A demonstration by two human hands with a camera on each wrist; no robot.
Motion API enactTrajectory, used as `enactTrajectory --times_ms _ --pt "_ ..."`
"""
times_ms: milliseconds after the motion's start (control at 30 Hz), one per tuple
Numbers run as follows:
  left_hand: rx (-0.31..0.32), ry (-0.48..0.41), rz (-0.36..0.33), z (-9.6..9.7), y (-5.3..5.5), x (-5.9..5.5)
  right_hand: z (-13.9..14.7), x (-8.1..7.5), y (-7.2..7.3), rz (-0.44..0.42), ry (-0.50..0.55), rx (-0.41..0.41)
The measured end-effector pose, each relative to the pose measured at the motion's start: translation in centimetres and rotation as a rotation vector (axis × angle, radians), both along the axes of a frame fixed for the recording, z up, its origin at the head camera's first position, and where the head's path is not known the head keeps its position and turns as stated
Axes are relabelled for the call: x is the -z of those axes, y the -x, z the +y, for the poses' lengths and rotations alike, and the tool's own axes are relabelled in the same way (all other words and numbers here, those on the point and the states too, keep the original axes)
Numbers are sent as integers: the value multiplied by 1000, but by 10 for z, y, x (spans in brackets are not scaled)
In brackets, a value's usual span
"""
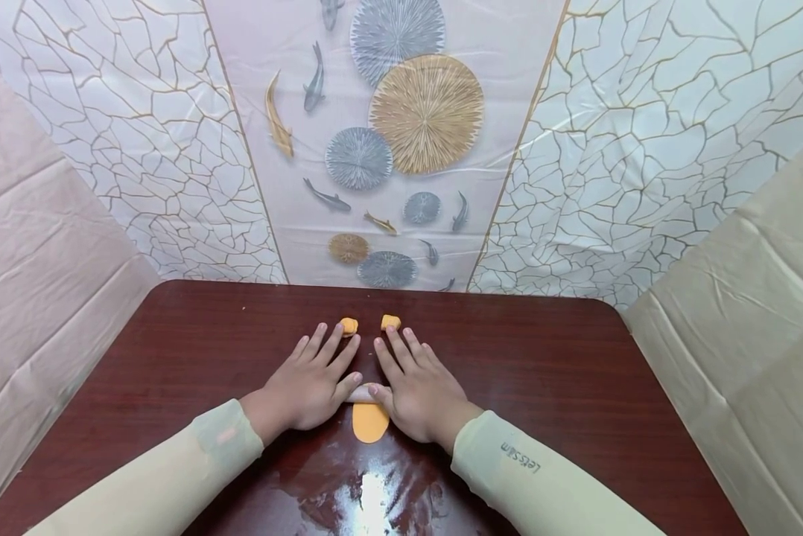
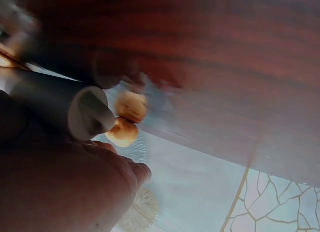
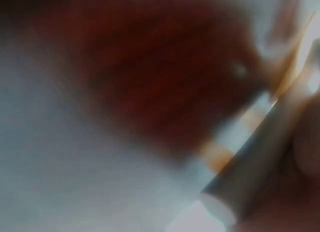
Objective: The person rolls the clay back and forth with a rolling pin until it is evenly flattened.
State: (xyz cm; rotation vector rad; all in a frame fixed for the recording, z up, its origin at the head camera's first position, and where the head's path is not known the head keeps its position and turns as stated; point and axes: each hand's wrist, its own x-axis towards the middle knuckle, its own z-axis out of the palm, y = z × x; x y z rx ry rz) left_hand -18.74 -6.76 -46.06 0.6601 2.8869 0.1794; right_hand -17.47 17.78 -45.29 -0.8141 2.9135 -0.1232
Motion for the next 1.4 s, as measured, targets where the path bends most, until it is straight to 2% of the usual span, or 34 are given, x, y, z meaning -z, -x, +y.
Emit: enactTrajectory --times_ms 367,600,867,1067,1400 --pt "75 -28 7 -5 -21 -3 1 -2 -18 -32 -27 -43" --pt "102 -15 -29 -7 -34 -4 0 -8 -30 -86 -18 -64" --pt "121 -62 -55 -9 -54 -4 0 -16 -50 -135 0 -68" --pt "139 -77 -78 -9 -69 -11 2 -18 -62 -140 -3 -79" --pt "138 -68 -123 -11 -87 -15 5 -18 -79 -115 -16 -106"
